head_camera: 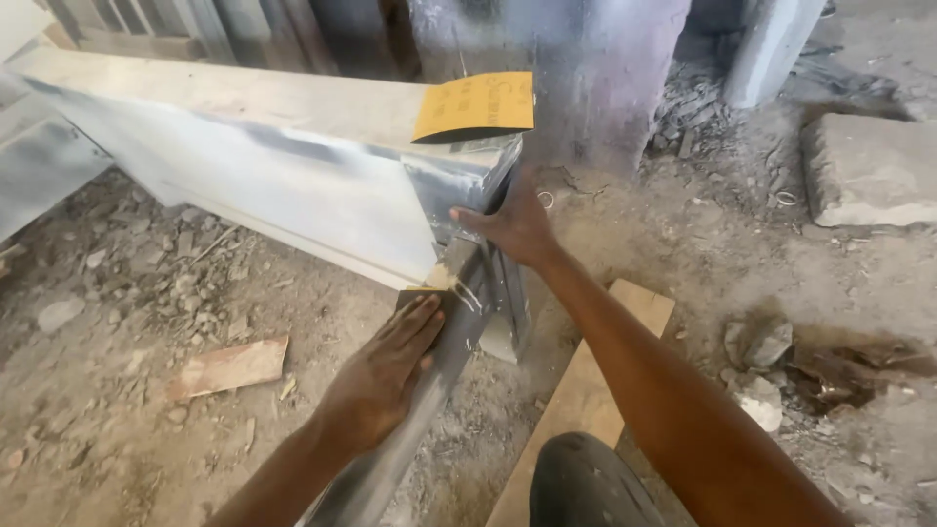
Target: The person sands the edge of a metal frame using a sanding block. They hold the frame steady with one hand while moving the sanding block back and forth along the metal surface to smooth it.
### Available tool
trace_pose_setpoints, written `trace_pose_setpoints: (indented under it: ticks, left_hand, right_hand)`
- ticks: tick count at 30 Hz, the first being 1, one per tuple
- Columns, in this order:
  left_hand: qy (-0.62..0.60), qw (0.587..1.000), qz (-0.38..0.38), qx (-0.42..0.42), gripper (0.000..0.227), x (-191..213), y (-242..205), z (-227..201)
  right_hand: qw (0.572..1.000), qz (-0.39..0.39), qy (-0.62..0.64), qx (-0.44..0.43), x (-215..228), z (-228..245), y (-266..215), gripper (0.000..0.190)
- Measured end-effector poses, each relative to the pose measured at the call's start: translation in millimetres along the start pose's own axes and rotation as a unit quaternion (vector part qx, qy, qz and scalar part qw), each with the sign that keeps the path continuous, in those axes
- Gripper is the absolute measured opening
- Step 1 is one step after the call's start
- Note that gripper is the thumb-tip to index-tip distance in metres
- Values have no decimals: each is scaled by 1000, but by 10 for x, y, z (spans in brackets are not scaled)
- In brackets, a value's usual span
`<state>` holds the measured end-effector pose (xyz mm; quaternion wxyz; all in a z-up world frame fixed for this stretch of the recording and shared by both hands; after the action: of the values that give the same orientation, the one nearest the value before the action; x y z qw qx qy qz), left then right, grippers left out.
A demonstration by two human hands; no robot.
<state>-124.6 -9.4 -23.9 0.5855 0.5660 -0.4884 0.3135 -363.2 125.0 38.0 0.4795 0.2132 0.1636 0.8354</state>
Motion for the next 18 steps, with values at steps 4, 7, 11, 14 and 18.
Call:
trace_pose_setpoints:
  ticks: [4,7,11,14,18]
  left_hand:
    - [-10,999,-26,39,57,-446,749,333]
    - [-67,997,-2,42,57,45,495,34]
    - [-25,995,54,78,59,155,142,-42]
    - [-16,998,-22,54,56,-159,459,153]
    - [-41,993,-13,106,56,-110,381,-44]
  right_hand:
    - [998,-19,43,51,42,47,-37,98]
    - [999,20,-27,2,99,236,-90,93]
    - [990,-4,38,136,26,84,16,77]
    - [965,-26,101,239,18,408,-138,49]
    - [974,2,103,203,166,257,-70,61]
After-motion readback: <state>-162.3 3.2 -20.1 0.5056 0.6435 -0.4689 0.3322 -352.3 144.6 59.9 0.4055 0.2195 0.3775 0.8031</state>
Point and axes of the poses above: each hand's wrist, its own y-axis towards the middle knuckle, its own x-axis out of the back of the hand, z = x × y, the point moved 2 cm from there along y, towards the middle knuckle, and after that the axes turned 9 degrees about x, right-handed, at the moved point
